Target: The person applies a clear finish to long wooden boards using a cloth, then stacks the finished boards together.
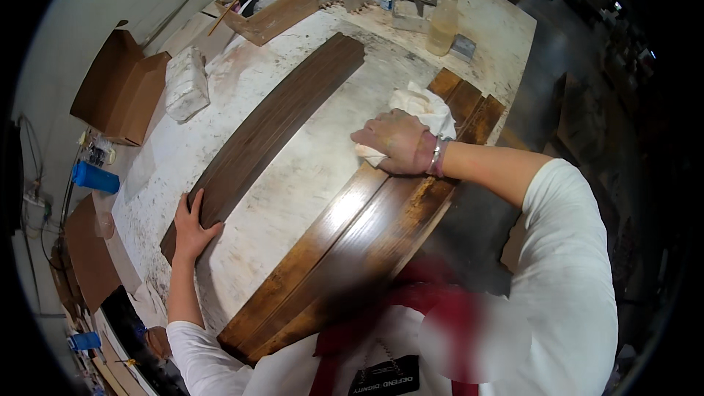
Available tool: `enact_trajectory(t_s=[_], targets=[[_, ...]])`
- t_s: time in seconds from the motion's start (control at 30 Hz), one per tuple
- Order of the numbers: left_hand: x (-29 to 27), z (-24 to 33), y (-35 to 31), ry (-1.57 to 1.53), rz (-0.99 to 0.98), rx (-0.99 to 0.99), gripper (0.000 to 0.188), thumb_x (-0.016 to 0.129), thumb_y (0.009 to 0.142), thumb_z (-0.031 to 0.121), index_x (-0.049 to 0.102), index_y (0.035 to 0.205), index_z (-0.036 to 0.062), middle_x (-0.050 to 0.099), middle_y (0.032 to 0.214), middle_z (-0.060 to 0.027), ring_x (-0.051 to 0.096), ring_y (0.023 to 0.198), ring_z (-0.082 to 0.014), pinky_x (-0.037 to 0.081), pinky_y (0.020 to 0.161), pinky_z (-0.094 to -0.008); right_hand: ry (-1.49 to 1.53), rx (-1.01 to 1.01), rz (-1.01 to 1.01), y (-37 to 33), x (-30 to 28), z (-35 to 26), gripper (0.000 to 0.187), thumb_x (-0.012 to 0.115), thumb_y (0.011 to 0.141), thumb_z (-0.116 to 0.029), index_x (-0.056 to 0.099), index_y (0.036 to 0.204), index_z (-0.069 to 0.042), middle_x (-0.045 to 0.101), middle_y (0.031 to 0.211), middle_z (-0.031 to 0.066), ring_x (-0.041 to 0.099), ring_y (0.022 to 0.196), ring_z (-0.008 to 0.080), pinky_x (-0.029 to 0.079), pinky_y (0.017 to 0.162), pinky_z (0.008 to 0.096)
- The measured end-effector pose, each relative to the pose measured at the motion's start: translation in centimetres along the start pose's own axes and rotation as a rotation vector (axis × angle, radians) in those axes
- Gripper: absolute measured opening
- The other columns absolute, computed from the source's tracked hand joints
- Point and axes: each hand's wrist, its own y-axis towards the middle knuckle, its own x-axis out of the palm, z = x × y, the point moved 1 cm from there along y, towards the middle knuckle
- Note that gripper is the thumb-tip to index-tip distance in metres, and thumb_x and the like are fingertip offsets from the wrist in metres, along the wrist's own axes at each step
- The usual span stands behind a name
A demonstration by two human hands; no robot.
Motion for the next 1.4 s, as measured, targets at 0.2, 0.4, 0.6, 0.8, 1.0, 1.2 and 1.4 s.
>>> enact_trajectory(t_s=[0.2,0.4,0.6,0.8,1.0,1.2,1.4], targets=[[2.4,5.2,-0.3,0.099,0.053,-0.035,0.087,0.074,0.075,0.032,0.029,0.147,0.0126,0.016,0.155,-0.0172,0.017,0.141,-0.0384,0.02,0.111,-0.056,0.225,-0.128,-0.032,0.6,-0.2,2.3,0.038,0.062,0.077,-0.023,0.058,0.113,-0.011,0.061,0.095,0.0111,0.058,0.091,0.0323,0.047,0.08,0.0436],[2.6,7.3,-1.0,0.206,0.076,0.063,0.069,0.068,0.08,0.016,0.038,0.141,0.0065,0.033,0.146,-0.0166,0.034,0.132,-0.0386,0.032,0.104,-0.052,0.347,0.049,-0.099,4.1,-2.8,6.1,0.044,0.065,0.077,-0.026,0.057,0.12,-0.015,0.063,0.11,0.0078,0.063,0.099,0.028,0.051,0.082,0.037],[1.9,8.9,-0.4,0.032,0.039,-0.044,0.035,0.063,0.081,0.006,0.058,0.116,0.0045,0.06,0.111,-0.0146,0.056,0.101,-0.0344,0.046,0.084,-0.0394,0.283,0.299,-0.157,8.6,-4.7,10.3,0.042,0.063,0.083,-0.031,0.057,0.122,-0.017,0.067,0.103,0.0078,0.066,0.091,0.0201,0.053,0.077,0.0341],[1.5,12.9,-0.1,-0.19,-0.012,-0.005,0.039,0.066,0.085,0.019,0.056,0.121,0.008,0.058,0.11,-0.015,0.055,0.101,-0.0357,0.047,0.084,-0.0398,0.455,0.013,-0.048,12.8,-0.7,6.0,0.039,0.067,0.078,-0.022,0.057,0.113,-0.008,0.063,0.097,0.0105,0.063,0.085,0.0246,0.053,0.072,0.0383],[1.9,14.0,-2.2,-0.054,-0.307,-0.161,0.046,0.068,0.082,0.03,0.054,0.122,0.0126,0.054,0.107,-0.0129,0.053,0.1,-0.035,0.047,0.083,-0.0425,0.099,-0.413,-0.519,13.5,9.5,5.4,0.022,0.053,0.089,-0.019,0.063,0.105,-0.007,0.064,0.098,0.0158,0.063,0.093,0.0314,0.049,0.085,0.0417],[2.5,14.1,-1.8,-0.085,-0.248,-0.168,0.047,0.068,0.081,0.031,0.052,0.121,0.0131,0.053,0.111,-0.0122,0.052,0.102,-0.0342,0.047,0.083,-0.0434,-0.3,0.292,-0.517,9.1,4.0,31.0,0.022,0.056,0.084,-0.015,0.063,0.103,-0.006,0.066,0.103,0.02,0.064,0.094,0.0351,0.05,0.084,0.0401],[-0.8,7.5,-7.8,-0.038,-0.286,-0.202,0.081,0.083,0.062,0.042,0.045,0.127,0.0102,0.051,0.114,-0.0193,0.052,0.105,-0.04,0.047,0.086,-0.0468,-0.04,0.162,-0.245,10.6,1.6,18.4,0.034,0.06,0.083,-0.021,0.056,0.115,-0.011,0.062,0.113,0.0142,0.058,0.106,0.0336,0.047,0.087,0.0424]])
